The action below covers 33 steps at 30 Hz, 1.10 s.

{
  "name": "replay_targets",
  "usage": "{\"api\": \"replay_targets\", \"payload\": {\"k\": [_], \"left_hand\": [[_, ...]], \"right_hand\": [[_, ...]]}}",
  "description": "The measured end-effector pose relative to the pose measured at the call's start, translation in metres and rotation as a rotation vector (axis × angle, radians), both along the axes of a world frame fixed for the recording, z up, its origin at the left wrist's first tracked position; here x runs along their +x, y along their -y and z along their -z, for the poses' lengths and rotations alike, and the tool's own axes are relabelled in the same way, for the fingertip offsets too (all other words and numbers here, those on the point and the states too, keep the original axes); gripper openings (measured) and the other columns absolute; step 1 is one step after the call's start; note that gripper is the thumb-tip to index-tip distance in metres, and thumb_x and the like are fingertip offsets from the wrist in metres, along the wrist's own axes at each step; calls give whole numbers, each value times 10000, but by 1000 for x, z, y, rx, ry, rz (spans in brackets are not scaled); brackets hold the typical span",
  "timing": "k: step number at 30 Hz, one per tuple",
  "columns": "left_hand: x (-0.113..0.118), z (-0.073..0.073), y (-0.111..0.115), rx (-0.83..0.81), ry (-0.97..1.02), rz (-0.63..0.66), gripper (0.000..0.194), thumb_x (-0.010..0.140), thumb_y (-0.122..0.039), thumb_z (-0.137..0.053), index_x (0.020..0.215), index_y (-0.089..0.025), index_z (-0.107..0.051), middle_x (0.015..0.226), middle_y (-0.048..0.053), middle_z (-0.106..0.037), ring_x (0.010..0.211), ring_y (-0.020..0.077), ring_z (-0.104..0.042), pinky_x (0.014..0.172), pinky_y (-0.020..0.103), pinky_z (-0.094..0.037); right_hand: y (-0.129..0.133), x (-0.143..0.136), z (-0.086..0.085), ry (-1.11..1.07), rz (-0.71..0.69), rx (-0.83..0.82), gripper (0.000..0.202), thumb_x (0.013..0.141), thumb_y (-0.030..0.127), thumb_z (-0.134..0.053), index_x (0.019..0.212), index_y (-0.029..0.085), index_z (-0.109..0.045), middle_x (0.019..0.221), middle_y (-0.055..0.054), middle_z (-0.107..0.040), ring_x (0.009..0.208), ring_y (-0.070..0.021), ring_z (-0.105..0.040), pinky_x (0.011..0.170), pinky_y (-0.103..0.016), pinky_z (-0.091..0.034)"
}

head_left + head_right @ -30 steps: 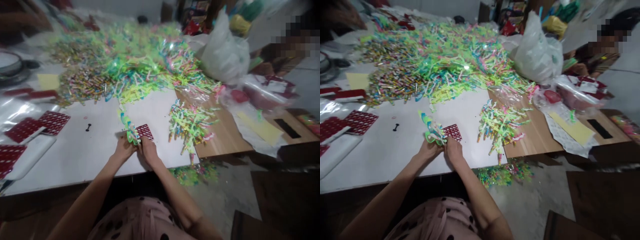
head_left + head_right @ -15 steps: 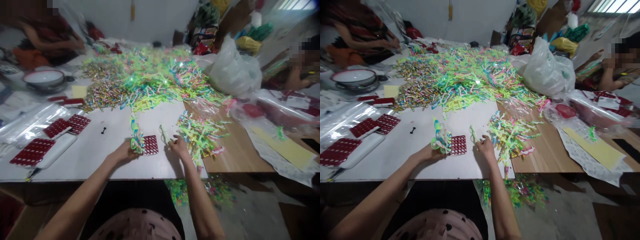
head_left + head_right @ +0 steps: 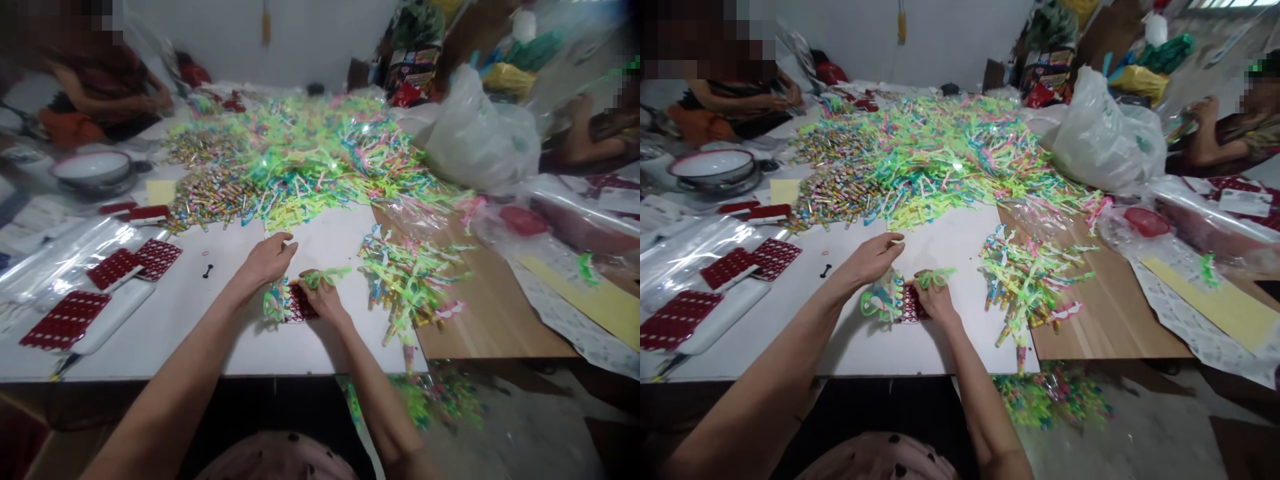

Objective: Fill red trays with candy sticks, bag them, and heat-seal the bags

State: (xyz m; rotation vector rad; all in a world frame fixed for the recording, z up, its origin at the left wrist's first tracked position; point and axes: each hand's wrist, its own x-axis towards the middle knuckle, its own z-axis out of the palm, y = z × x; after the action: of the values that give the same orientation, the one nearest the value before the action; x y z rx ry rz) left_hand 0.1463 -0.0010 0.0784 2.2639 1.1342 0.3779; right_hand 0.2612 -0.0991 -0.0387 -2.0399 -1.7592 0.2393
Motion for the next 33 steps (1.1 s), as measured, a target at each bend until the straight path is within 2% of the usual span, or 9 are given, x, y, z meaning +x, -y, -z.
{"api": "replay_targets", "payload": {"k": [7,11,16,18,22,24,27,30,33], "left_hand": [[-8,2,-3,-7,-6,38,631,866,-599,-328,1286,-175,-531,1113,101,-674,1020,271,-613,913,386,-434],[-7,-1,-2,27,-33,61,520,868,-482,-289,1137,-180,-616,1141,80,-663,1070,261,-586,948,365,-417],[-6,0,-7,-16,-4,76,523,852,-457,-242,1034,-168,-638,917,90,-697,897,275,-623,823,384,-469],[-6,2,-9,-16,25,80,502,849,-452,-249,990,-179,-646,878,83,-698,872,276,-626,799,377,-473],[-5,2,-6,-10,41,65,504,846,-452,-246,972,-174,-647,866,79,-696,877,278,-629,808,375,-472],[-6,1,-4,-33,25,56,517,847,-462,-247,1002,-169,-644,894,83,-696,899,279,-630,822,378,-474],[-10,-1,-2,4,43,0,557,852,-513,-258,1085,-167,-628,1048,97,-683,1018,288,-605,901,390,-456],[-14,-5,2,121,78,-75,579,858,-535,-277,1183,-172,-590,1223,96,-623,1139,287,-550,977,396,-418],[-11,-9,7,165,-27,5,538,861,-465,-310,1213,-159,-578,1254,96,-609,1152,278,-546,997,393,-405]], "right_hand": [[-25,-7,-26,117,16,-233,263,900,95,-399,1076,141,-589,991,-130,-654,891,-213,-626,773,-290,-460],[-40,-22,-34,141,-13,-267,244,888,101,-418,1019,156,-616,979,-114,-674,889,-221,-634,757,-296,-473],[-8,6,-32,21,-99,-152,219,926,250,-494,1070,135,-612,1016,-100,-680,936,-193,-619,798,-262,-461],[25,34,-35,-30,17,-91,270,921,242,-514,1161,134,-571,1081,-97,-660,958,-167,-609,814,-235,-448],[82,97,-48,243,589,-234,289,883,102,-466,1153,130,-565,1139,-141,-600,983,-218,-588,765,-276,-437],[90,119,-51,391,650,-315,278,872,58,-420,1071,125,-603,1129,-156,-582,1030,-245,-557,765,-288,-424],[76,126,-55,462,560,-297,261,897,81,-392,993,130,-630,1077,-147,-586,1028,-245,-536,783,-290,-407],[42,108,-62,453,433,-145,244,931,141,-393,997,136,-628,1033,-135,-602,989,-235,-538,792,-289,-389],[2,81,-63,325,174,-99,236,950,191,-404,1025,143,-623,985,-111,-634,934,-207,-556,763,-265,-376]]}}
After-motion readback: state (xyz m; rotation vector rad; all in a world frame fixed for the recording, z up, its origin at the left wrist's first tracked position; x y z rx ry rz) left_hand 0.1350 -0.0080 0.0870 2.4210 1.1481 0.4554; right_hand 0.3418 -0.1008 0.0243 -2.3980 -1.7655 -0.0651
